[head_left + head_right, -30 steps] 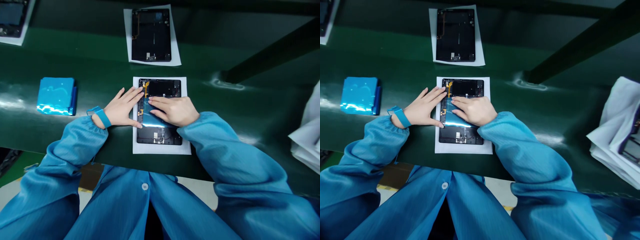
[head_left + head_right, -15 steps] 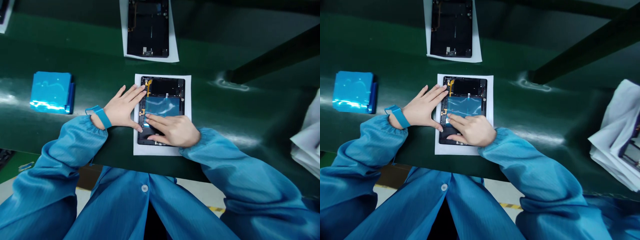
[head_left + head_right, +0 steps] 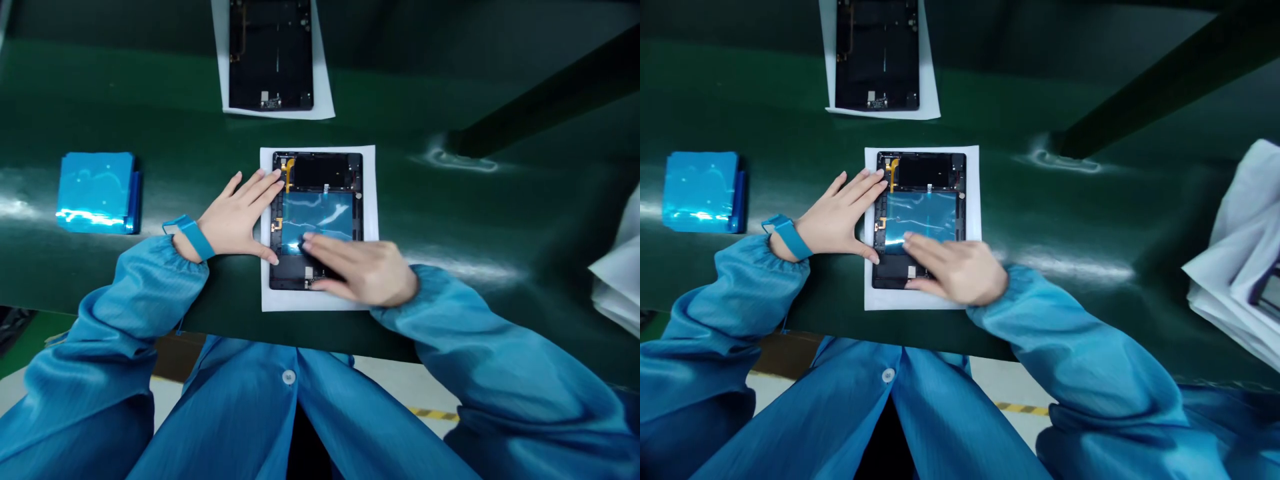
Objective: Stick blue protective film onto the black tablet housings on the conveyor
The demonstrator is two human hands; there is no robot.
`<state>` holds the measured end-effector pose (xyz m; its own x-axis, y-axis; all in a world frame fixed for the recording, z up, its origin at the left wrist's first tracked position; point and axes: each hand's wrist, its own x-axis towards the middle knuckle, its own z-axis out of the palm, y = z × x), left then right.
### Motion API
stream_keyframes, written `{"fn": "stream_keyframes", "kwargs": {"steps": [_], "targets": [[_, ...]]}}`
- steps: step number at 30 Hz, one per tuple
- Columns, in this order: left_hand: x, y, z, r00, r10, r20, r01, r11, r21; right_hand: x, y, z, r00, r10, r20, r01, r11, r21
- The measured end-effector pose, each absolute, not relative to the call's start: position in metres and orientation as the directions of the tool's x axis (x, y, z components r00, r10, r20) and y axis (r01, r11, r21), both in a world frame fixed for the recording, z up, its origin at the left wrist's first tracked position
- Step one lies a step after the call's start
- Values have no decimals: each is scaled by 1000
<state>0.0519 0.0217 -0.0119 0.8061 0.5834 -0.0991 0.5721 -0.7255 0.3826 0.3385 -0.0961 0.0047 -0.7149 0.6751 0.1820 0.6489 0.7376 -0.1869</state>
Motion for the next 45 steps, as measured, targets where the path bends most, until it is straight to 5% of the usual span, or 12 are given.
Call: {"fn": "stream_keyframes", "kwargs": {"steps": [7,16,20,24,30,33,41,45], "targets": [[49,25,-9,798,588,-135,593,-724,352,372,-43,-12,-525,834,169,807,551,-213],[51,23,-5,769,611,-188,637,-710,300,378,-103,-15,-555,810,188,769,586,-255],[59,24,15,736,618,-274,674,-706,218,384,-115,-17,-610,767,198,715,641,-280],[89,39,45,664,654,-363,725,-681,101,373,-89,-18,-495,856,149,827,517,-221],[140,79,36,535,842,-61,844,-532,64,345,-53,-12,-262,963,69,957,268,-114],[145,96,18,522,851,-52,851,-516,102,342,-54,-13,-229,970,82,966,237,-108],[135,114,7,665,741,-91,744,-648,163,371,-98,-22,-495,826,269,784,558,-271],[131,112,22,707,705,52,693,-706,144,373,-104,-23,-13,942,336,796,213,-567]]}}
